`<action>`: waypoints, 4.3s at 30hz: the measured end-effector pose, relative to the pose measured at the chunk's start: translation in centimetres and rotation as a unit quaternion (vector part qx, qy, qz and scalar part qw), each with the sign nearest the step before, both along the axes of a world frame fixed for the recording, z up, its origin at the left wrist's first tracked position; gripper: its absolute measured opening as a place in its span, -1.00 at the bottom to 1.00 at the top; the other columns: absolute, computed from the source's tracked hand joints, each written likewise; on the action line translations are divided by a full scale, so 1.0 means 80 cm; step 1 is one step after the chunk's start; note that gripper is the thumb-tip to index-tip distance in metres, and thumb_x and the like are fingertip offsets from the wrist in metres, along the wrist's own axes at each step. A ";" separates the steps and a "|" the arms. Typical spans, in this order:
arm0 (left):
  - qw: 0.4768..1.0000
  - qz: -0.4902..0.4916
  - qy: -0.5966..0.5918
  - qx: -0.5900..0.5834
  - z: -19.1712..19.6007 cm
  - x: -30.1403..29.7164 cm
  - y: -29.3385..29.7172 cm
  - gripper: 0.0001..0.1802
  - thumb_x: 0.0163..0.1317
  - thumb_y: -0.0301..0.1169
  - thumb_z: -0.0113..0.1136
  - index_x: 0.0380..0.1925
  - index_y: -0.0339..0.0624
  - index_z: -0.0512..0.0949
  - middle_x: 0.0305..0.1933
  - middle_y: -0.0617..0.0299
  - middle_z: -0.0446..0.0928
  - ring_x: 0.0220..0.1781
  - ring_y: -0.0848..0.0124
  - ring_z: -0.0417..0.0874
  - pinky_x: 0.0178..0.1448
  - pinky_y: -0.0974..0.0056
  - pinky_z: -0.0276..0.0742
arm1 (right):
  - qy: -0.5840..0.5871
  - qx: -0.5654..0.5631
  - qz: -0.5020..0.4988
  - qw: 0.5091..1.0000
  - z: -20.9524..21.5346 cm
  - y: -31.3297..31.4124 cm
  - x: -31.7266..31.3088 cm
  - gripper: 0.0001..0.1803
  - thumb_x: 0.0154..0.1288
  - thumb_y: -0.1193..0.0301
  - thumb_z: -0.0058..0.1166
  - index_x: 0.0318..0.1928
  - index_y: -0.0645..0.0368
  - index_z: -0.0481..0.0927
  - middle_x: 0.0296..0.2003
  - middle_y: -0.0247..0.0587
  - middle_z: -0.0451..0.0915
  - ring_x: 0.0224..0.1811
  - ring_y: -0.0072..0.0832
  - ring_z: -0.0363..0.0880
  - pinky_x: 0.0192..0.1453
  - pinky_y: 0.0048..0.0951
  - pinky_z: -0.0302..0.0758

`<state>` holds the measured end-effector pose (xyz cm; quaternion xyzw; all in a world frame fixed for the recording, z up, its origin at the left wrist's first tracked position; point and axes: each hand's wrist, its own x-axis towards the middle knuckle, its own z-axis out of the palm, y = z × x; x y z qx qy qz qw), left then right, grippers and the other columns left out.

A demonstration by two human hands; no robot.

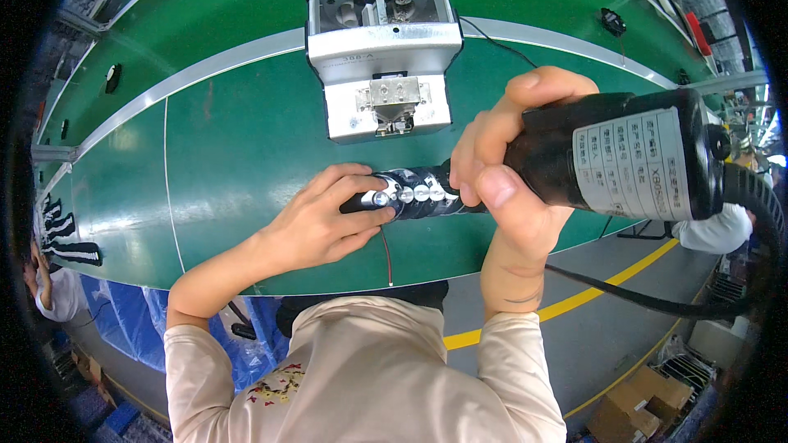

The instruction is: Assemble small electronic components using an electric screwdriver at a factory workbench.

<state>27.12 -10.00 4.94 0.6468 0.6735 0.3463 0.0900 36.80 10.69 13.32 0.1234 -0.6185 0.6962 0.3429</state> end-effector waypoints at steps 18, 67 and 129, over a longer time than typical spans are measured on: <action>0.998 -0.009 -0.050 0.049 -0.022 -0.012 -0.005 -0.74 -0.04 -0.50 0.32 -0.27 -0.10 0.62 -0.04 0.08 0.43 -0.01 0.11 0.50 0.05 0.10 0.53 | 0.022 0.013 -0.075 0.997 0.027 -0.027 -0.082 -0.45 0.14 0.48 -0.10 0.20 0.23 0.27 -0.51 -0.26 0.33 -0.69 -0.52 0.30 -0.54 -0.36 0.37; 0.996 0.000 -0.059 0.071 -0.033 -0.012 -0.012 -0.79 -0.03 -0.48 0.31 -0.30 -0.09 0.64 -0.03 0.11 0.45 0.09 0.07 0.50 0.15 0.06 0.51 | 0.044 -0.032 -0.050 0.997 0.029 -0.035 -0.065 -0.42 0.14 0.49 -0.04 0.22 0.12 0.24 -0.58 -0.28 0.32 -0.73 -0.52 0.26 -0.59 -0.38 0.35; 0.981 0.186 0.043 0.018 0.012 -0.148 -0.033 -0.49 -0.25 -0.50 0.36 -0.16 -0.07 0.53 0.11 0.13 0.50 0.22 0.09 0.41 0.24 0.06 0.28 | 0.052 -0.038 0.043 0.997 -0.005 -0.007 0.003 -0.33 0.10 0.50 0.18 0.22 0.07 0.19 -0.51 -0.29 0.42 -0.68 -0.50 0.40 -0.57 -0.42 0.44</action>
